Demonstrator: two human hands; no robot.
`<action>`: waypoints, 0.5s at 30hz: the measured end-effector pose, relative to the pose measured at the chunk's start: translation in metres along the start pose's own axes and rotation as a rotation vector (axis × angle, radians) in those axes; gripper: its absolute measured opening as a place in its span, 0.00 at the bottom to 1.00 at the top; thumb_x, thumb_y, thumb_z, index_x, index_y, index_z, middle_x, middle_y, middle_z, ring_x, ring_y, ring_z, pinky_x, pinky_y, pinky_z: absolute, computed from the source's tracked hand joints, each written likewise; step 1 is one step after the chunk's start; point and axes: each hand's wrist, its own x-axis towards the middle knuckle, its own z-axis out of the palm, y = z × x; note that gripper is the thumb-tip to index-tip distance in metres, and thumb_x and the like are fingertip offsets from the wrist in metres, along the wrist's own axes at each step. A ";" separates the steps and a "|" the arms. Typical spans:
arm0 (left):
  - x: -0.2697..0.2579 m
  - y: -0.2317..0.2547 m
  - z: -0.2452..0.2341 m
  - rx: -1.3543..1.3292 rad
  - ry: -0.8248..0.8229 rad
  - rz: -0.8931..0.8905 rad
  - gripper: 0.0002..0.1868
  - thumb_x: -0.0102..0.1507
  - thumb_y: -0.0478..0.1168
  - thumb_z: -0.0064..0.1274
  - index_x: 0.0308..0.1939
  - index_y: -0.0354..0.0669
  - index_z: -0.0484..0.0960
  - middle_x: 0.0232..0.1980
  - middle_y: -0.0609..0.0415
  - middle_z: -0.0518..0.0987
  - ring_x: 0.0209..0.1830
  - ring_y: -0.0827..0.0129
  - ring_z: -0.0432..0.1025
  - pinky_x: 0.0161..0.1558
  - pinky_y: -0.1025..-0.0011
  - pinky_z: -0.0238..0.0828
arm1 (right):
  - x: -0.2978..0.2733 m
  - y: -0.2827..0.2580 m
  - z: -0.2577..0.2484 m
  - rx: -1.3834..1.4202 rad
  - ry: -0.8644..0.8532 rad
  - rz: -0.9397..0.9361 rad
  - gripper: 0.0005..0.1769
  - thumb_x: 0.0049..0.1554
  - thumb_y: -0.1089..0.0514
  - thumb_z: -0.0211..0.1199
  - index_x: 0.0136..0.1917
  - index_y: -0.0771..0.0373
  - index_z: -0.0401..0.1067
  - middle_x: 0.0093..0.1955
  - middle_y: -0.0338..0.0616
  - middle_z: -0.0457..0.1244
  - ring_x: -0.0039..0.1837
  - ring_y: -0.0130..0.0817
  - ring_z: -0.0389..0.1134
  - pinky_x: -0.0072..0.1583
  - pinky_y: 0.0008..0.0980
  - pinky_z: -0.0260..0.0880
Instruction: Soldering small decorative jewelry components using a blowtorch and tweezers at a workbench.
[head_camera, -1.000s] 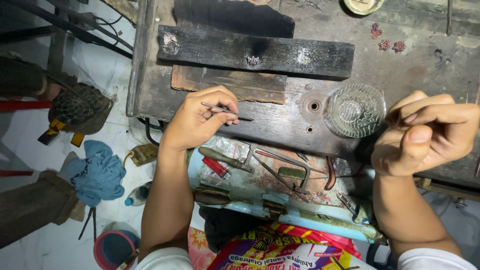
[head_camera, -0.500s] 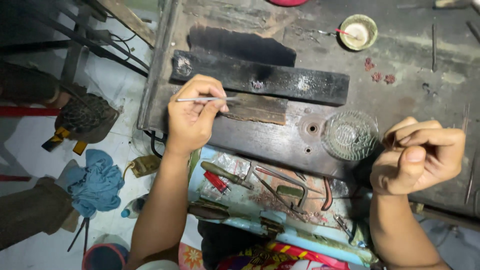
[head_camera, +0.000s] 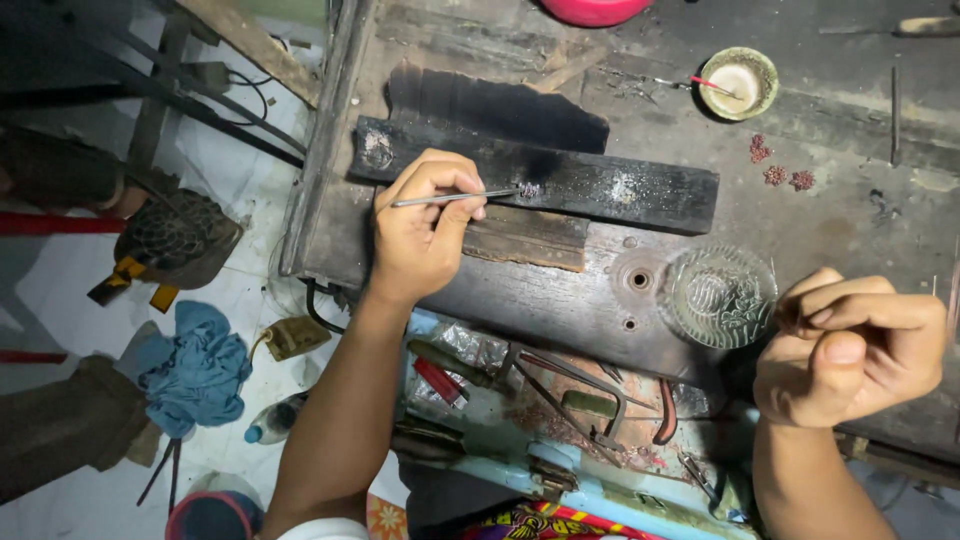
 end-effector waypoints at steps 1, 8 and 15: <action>-0.001 -0.001 0.000 -0.002 -0.008 -0.007 0.03 0.69 0.28 0.48 0.41 0.37 0.73 0.40 0.45 0.74 0.32 0.66 0.71 0.38 0.73 0.71 | 0.000 0.000 0.000 -0.006 -0.009 0.010 0.23 0.65 0.47 0.58 0.42 0.64 0.51 0.34 0.47 0.45 0.32 0.33 0.46 0.36 0.35 0.49; -0.004 -0.005 0.001 0.057 -0.025 -0.001 0.02 0.70 0.30 0.47 0.42 0.36 0.73 0.38 0.48 0.76 0.38 0.62 0.73 0.45 0.69 0.70 | -0.004 0.001 -0.004 0.003 -0.037 0.052 0.21 0.65 0.49 0.58 0.43 0.63 0.52 0.35 0.47 0.46 0.33 0.34 0.48 0.38 0.35 0.51; -0.004 -0.003 0.002 0.030 -0.030 -0.023 0.04 0.69 0.26 0.45 0.43 0.37 0.73 0.41 0.47 0.75 0.32 0.67 0.71 0.39 0.72 0.71 | -0.006 0.002 -0.005 0.004 -0.019 0.069 0.21 0.64 0.48 0.59 0.43 0.63 0.52 0.35 0.47 0.46 0.34 0.35 0.49 0.38 0.36 0.52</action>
